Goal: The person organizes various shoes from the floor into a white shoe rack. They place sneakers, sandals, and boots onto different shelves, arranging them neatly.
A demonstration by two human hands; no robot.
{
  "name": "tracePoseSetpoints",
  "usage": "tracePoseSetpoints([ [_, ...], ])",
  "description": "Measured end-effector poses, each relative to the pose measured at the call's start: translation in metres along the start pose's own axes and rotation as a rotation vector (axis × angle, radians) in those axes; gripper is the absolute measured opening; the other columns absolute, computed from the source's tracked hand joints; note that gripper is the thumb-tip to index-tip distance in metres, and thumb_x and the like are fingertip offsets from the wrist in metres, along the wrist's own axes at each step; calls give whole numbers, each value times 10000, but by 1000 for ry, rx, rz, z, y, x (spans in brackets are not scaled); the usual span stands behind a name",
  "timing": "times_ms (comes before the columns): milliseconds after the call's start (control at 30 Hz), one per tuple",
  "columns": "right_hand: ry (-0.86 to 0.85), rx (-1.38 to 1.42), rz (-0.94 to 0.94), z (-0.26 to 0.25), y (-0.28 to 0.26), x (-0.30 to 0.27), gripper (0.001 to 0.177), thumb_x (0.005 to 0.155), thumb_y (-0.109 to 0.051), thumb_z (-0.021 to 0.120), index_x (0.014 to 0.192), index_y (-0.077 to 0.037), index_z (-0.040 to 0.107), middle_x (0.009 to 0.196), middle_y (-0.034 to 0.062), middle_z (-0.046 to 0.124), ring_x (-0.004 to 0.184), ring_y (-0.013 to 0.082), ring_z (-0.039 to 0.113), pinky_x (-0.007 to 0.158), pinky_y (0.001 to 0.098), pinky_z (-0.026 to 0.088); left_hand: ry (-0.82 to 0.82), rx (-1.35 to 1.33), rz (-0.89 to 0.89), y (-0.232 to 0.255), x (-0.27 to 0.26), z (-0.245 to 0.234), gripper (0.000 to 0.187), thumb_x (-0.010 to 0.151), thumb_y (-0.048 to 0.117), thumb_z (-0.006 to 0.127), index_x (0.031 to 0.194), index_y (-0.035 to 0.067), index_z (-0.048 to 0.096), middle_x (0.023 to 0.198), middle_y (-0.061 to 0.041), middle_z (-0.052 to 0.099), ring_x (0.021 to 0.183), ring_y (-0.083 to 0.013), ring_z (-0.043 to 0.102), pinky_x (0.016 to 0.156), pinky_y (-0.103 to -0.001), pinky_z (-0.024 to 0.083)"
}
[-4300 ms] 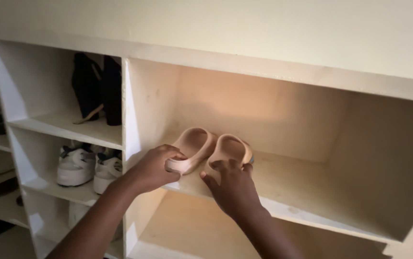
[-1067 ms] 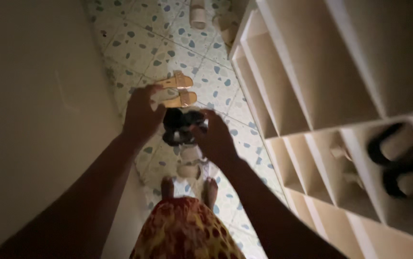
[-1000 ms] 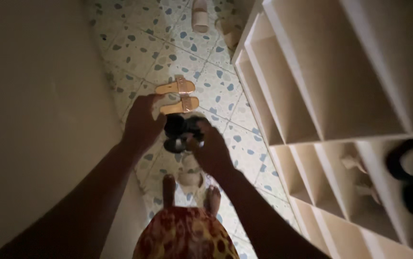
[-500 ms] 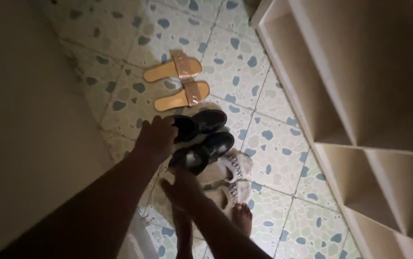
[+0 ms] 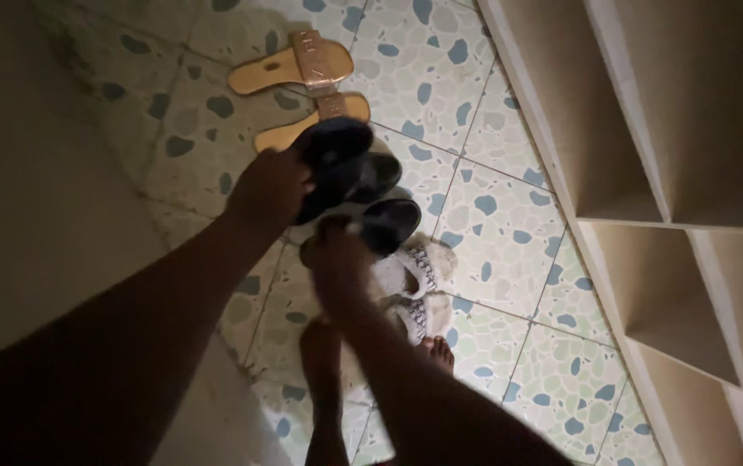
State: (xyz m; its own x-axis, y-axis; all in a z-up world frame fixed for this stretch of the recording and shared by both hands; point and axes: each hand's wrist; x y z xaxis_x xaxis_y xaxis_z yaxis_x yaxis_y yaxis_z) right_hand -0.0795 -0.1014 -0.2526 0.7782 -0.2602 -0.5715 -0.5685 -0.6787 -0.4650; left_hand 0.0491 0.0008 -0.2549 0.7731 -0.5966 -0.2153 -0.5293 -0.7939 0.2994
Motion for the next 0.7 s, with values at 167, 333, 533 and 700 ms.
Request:
tracePoseSetpoints([
  [167,263,106,-86,-121,10,-12,316,918,-312,608,1087,-61,698,887,259,711,857,474,671,731,555,523,137,-78,40,41,15,-97,216,896,238,684,861,28,715,914,-202,642,920,-407,620,835,-531,502],
  [333,318,221,-250,-239,-19,-94,378,917,-276,634,1210,-39,655,930,252,704,868,441,680,733,506,540,141,-79,86,91,-7,-217,219,921,235,651,826,43,696,882,-177,645,910,-400,618,828,-526,497],
  [533,440,348,-157,-369,-67,-208,274,890,-254,685,1032,-21,701,981,183,726,955,355,706,824,447,549,97,-42,109,181,-18,-361,246,896,278,662,847,41,707,846,-189,640,870,-391,613,800,-506,509],
  [700,626,320,-149,-465,-75,-295,243,855,-185,706,1023,-10,701,1204,160,651,972,343,698,817,441,560,171,-254,347,286,-32,-464,202,799,226,724,808,24,723,835,-172,661,858,-369,633,776,-486,527],
])
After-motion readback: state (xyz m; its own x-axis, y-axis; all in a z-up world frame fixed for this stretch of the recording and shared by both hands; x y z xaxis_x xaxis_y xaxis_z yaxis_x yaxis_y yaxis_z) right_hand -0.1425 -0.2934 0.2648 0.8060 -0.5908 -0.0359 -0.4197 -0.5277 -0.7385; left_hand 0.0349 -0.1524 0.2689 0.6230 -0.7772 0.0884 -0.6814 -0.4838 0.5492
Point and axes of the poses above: each hand's wrist, its own x-axis towards the middle knuckle, its own z-axis out of the palm, y = z × x
